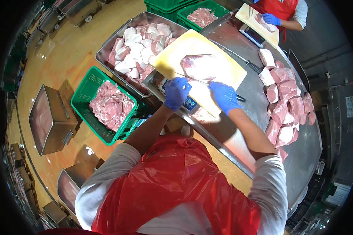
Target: The person cuts large pieces of raw meat on a yellow cutting board using a knife. They trim fat and separate portions, placing trimmed pieces into a green basket and larger cuts onto a metal tray. The process is repeated continuously.
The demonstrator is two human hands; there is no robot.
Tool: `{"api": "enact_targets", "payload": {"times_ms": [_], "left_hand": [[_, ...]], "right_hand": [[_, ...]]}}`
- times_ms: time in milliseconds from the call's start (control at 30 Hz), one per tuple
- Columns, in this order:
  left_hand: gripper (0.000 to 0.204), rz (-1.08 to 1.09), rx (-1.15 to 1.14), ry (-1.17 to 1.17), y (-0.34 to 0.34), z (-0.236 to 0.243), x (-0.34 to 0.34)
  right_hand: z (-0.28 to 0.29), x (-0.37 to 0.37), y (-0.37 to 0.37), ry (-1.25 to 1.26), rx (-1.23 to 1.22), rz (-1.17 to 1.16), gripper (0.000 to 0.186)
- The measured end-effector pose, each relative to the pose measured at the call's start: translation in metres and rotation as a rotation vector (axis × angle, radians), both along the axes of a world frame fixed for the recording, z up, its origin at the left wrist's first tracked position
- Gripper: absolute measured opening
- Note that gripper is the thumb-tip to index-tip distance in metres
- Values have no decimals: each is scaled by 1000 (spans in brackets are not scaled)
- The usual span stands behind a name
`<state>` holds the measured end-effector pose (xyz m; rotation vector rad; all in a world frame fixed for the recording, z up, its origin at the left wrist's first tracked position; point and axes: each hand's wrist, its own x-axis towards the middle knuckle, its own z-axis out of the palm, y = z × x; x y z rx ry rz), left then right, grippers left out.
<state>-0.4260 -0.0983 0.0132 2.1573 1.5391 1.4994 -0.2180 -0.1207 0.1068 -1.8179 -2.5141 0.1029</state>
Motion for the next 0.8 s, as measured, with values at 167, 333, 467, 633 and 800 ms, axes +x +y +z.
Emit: {"api": "enact_targets", "payload": {"times_ms": [167,333,467,633,800], "left_hand": [[10,1,-12,-46,-2,2,-3],[12,96,-17,29,-6,-11,-45],[9,128,-113,-120,-21,11,-96],[23,501,-997,594,-37,-78,-304],[44,58,-425,101,48,-2,-210]], "right_hand": [[10,93,-32,-168,-82,-50,27],[16,49,-37,-13,-72,-119,28],[8,-1,-24,212,-48,-227,27],[6,14,-36,1063,-157,-600,31],[-13,43,-28,1276,-179,-694,32]]}}
